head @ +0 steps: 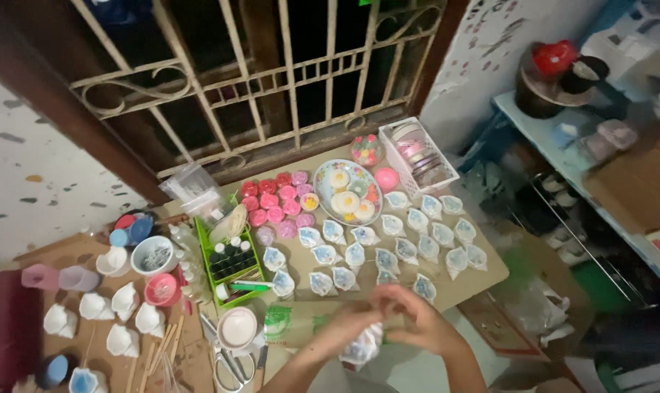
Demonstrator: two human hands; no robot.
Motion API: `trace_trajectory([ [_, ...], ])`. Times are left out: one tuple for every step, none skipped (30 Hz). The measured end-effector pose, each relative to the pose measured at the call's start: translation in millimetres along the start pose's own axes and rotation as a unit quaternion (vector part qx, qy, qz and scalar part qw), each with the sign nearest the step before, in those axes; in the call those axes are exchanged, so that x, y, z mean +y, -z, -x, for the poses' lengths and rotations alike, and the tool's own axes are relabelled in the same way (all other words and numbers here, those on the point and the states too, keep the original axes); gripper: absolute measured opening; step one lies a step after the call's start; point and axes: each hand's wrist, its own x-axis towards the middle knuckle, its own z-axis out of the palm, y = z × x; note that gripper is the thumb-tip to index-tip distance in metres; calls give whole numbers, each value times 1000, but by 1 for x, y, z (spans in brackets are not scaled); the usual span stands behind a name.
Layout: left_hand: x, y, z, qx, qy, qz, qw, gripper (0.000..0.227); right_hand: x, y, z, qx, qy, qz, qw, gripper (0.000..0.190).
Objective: Arranging and inspecting small molded candles on a workspace
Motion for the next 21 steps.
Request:
trace_trajectory([
  [12, -6, 15, -35, -10, -56, 998, 39, -10, -8, -1, -27, -33, 101, 994, 78],
  [24, -12, 30, -69, -19, -112, 991, 57, -21, -16, -1, -54, -65, 200, 976, 75],
  [12, -9, 22, -66, -20, -109, 992, 57, 1, -11, 4, -59, -65, 201, 976, 75],
  [-1, -6, 14, -80, -36, -77, 993, 57, 22, -5, 10, -32, -111, 160, 980, 74],
  [-15, -4, 6, -95, -53, -44, 993, 59, 44, 0, 17, -3, -156, 119, 981, 72],
  [-30, 5, -8, -91, -53, -41, 994, 59, 47, -1, 18, -8, -157, 119, 980, 72],
  [-46, 14, -22, -150, -52, 9, 987, 46, 51, -3, 18, 4, -169, 104, 980, 57],
  [-61, 23, -35, -207, -51, 59, 975, 36, 54, -4, 18, 17, -180, 88, 980, 42],
  [-58, 31, -27, -203, -52, 62, 976, 36, 61, -4, 18, 11, -182, 88, 979, 42],
  [-56, 39, -18, -161, -10, 76, 984, 47, 68, -4, 19, 30, -220, 45, 974, 50],
  [-54, 49, -9, -118, 31, 89, 989, 70, 76, -3, 18, 48, -257, 3, 965, 58],
  [-50, 51, -2, -113, 29, 92, 989, 70, 78, -9, 13, 41, -258, 4, 965, 58],
  [-46, 53, 5, -82, 26, 49, 995, 75, 80, -15, 9, 15, -237, 45, 970, 68],
  [-43, 54, 13, -50, 24, 6, 998, 79, 83, -21, 6, -11, -214, 85, 973, 78],
  [-42, 56, 15, -45, 24, 10, 999, 79, 78, -30, -3, -18, -215, 85, 973, 78],
  [-41, 57, 17, -3, 19, -42, 999, 72, 74, -40, -12, -42, -145, 197, 969, 73],
  [-39, 60, 19, 40, 14, -94, 995, 67, 69, -49, -22, -62, -71, 306, 948, 70],
  [-59, 70, -2, 45, 14, -90, 995, 67, 67, -56, -32, -68, -69, 306, 947, 70],
  [-80, 79, -22, 77, -5, -68, 995, 76, 65, -61, -41, -49, -74, 332, 939, 61],
  [-100, 89, -42, 108, -24, -47, 993, 85, 63, -67, -50, -29, -78, 357, 931, 52],
  [-79, 92, -22, 112, -24, -44, 992, 85, 83, -62, -69, -34, -76, 357, 931, 52],
])
